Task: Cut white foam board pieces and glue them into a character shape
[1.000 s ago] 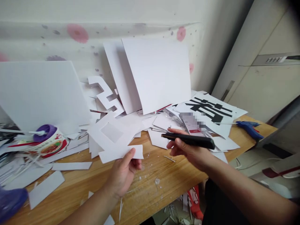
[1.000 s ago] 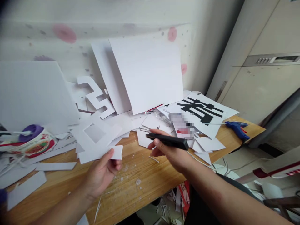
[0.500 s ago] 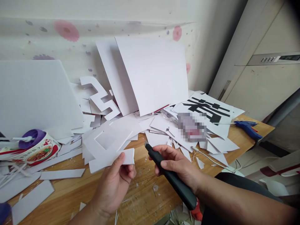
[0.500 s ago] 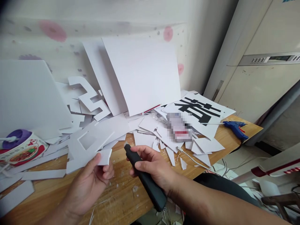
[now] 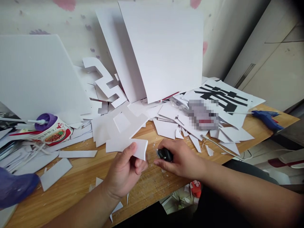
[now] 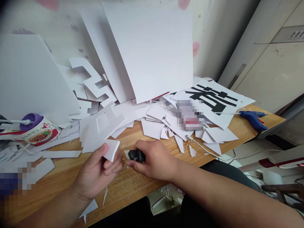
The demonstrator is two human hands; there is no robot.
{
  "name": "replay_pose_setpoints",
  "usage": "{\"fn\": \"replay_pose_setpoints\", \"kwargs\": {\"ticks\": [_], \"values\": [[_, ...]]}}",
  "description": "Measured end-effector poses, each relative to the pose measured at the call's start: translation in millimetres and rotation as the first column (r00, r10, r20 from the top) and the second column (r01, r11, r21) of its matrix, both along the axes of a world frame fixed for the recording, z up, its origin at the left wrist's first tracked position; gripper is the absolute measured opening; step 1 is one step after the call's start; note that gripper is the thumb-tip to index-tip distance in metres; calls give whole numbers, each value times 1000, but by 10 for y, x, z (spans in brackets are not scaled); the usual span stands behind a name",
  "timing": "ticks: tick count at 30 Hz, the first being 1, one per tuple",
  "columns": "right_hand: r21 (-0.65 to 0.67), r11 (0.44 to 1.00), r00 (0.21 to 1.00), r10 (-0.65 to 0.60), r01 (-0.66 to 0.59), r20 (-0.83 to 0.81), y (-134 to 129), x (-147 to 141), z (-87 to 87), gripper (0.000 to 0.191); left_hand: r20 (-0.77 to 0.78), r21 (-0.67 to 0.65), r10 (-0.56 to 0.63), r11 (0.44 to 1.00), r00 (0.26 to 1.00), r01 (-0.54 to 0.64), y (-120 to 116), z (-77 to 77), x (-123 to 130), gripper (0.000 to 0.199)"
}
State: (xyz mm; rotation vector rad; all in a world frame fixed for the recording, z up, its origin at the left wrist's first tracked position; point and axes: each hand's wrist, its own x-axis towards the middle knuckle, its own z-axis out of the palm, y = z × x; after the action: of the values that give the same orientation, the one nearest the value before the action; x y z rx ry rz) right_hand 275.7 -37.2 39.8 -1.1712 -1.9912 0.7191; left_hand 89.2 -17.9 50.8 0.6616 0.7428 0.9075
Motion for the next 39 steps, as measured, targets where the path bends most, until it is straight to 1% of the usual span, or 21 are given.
{"fn": "replay_pose_setpoints", "kwargs": {"ticks": [2, 5, 9, 11, 14, 16, 18, 21, 24, 26, 30, 32, 36, 39], "values": [[86, 996, 995, 9, -17, 98, 10, -33, -20, 15, 6, -13, -31, 999, 999, 31, -22, -5, -3, 47], [190, 981, 987, 9, -40, 158, 25, -63, -43, 10, 40, -23, -77, 997, 996, 78, -34, -14, -9, 51], [310, 949, 987, 7, -56, 158, 39, -87, -52, 14, 105, -25, -124, 992, 987, 127, -27, -27, -35, 46], [344, 937, 990, 15, -63, 139, 48, -99, -47, 13, 138, -28, -181, 982, 974, 187, -30, -38, -57, 46], [376, 924, 991, 17, -67, 135, 68, -117, -33, 10, 184, -21, -278, 958, 943, 286, -51, -55, -85, 55], [420, 905, 988, 0, -66, 156, 86, -131, -25, 6, 197, -11, -300, 951, 933, 308, -68, -67, -88, 59], [483, 874, 986, -26, -57, 165, 106, -149, -21, 1, 206, -1, -313, 948, 927, 320, -83, -82, -82, 62], [550, 834, 990, -38, -45, 137, 128, -177, -22, 4, 245, 5, -339, 937, 908, 349, -99, -122, -69, 66], [569, 821, 992, -35, -39, 118, 131, -192, -18, 5, 307, 1, -374, 920, 875, 393, -112, -167, -68, 64], [574, 817, 992, -21, -52, 121, 127, -190, -9, 7, 326, -12, -376, 916, 867, 401, -122, -189, -74, 63], [544, 829, 987, 54, -130, 154, 123, -170, 24, 9, 272, -33, -377, 916, 886, 400, -140, -216, -91, 66], [533, 833, 983, 68, -150, 170, 128, -159, 43, 9, 255, -42, -379, 915, 889, 402, -144, -221, -98, 66], [548, 815, 977, 94, -187, 194, 132, -148, 66, 9, 269, -53, -382, 911, 884, 409, -144, -215, -98, 61], [563, 808, 980, 85, -175, 182, 126, -153, 59, 8, 286, -51, -384, 909, 878, 414, -140, -206, -93, 58]]}}
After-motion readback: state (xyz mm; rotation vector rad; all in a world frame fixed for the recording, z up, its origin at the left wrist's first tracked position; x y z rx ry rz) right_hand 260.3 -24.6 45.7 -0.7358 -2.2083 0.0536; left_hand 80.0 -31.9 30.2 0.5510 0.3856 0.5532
